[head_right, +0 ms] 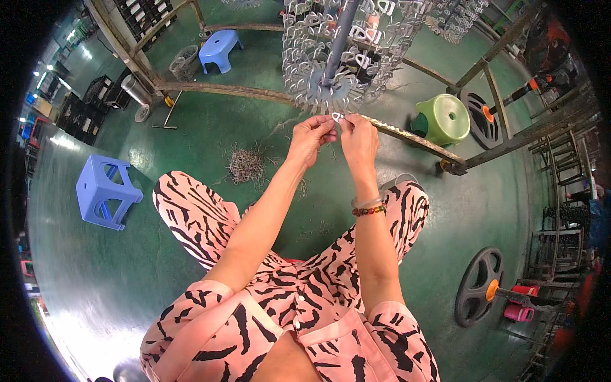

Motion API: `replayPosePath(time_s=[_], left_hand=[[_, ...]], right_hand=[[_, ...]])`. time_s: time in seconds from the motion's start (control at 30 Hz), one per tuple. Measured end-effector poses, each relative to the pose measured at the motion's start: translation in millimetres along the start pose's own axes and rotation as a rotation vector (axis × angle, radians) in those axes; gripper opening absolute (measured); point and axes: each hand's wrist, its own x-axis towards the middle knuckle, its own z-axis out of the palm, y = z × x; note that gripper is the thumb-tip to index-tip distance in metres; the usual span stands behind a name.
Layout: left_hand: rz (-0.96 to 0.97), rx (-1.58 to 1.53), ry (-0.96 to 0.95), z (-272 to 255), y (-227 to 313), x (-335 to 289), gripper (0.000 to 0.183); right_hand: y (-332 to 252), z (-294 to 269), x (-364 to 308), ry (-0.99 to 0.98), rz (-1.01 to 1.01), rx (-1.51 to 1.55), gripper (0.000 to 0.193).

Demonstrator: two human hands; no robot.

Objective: The person picks up small metal hooks from the floor and hangs them one by one onto the spokes of a large vertical circular rack.

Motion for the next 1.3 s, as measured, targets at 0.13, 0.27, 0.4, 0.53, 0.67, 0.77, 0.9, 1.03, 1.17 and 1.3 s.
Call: replayPosePath(time_s=[0.13,0.27,0.4,0.53,0.67,0.77,0.9,1.03,1.17,1.3], left_hand=[[-0.009,0.008,0.004,0.4,-0.7,-5.2,0.019],[-0.033,0.038,-0.043,2.1,-0.8,-8.1,0.018],[-0.086,0.078,-0.086,-5.2,2.2,-10.1,0.017],[-0.117,0.135,-0.195,-10.7,-1.5,-10.1,0.015],[-0.149,0.163,-0.267,-16.7,-3.2,-2.6,0.010],[-0.158,0.173,-0.322,-20.8,-3.5,1.9,0.009],[-0.136,0.150,-0.340,-27.6,0.7,5.3,0.010],[-0.213,0.074,-0.288,-42.2,3.2,9.9,0.016],[-0.258,-0.113,-0.190,-58.5,10.7,20.4,0.030],[-0.168,-0.200,-0.087,-79.6,23.6,45.7,0.033]], right_hand=[[8.2,-1.9,-1.6,0.000,0.023,0.059,0.015],[20.8,-4.5,-0.8,-0.020,-0.029,0.124,0.015],[16.4,-15.6,-5.8,-0.093,0.061,0.326,0.016],[13.8,-26.2,-8.6,-0.164,0.114,0.378,0.017],[21.7,-23.4,-7.2,-0.170,-0.074,0.295,0.018],[13.0,-33.2,-0.3,-0.278,-0.161,0.103,0.017],[-1.7,-30.1,14.1,-0.320,-0.156,0.065,0.019],[-22.0,-20.5,29.4,-0.408,-0.078,-0.002,0.019],[-28.7,-8.3,42.6,-0.413,-0.039,-0.035,0.017],[-36.9,6.9,50.4,-0.402,-0.027,0.015,0.015]])
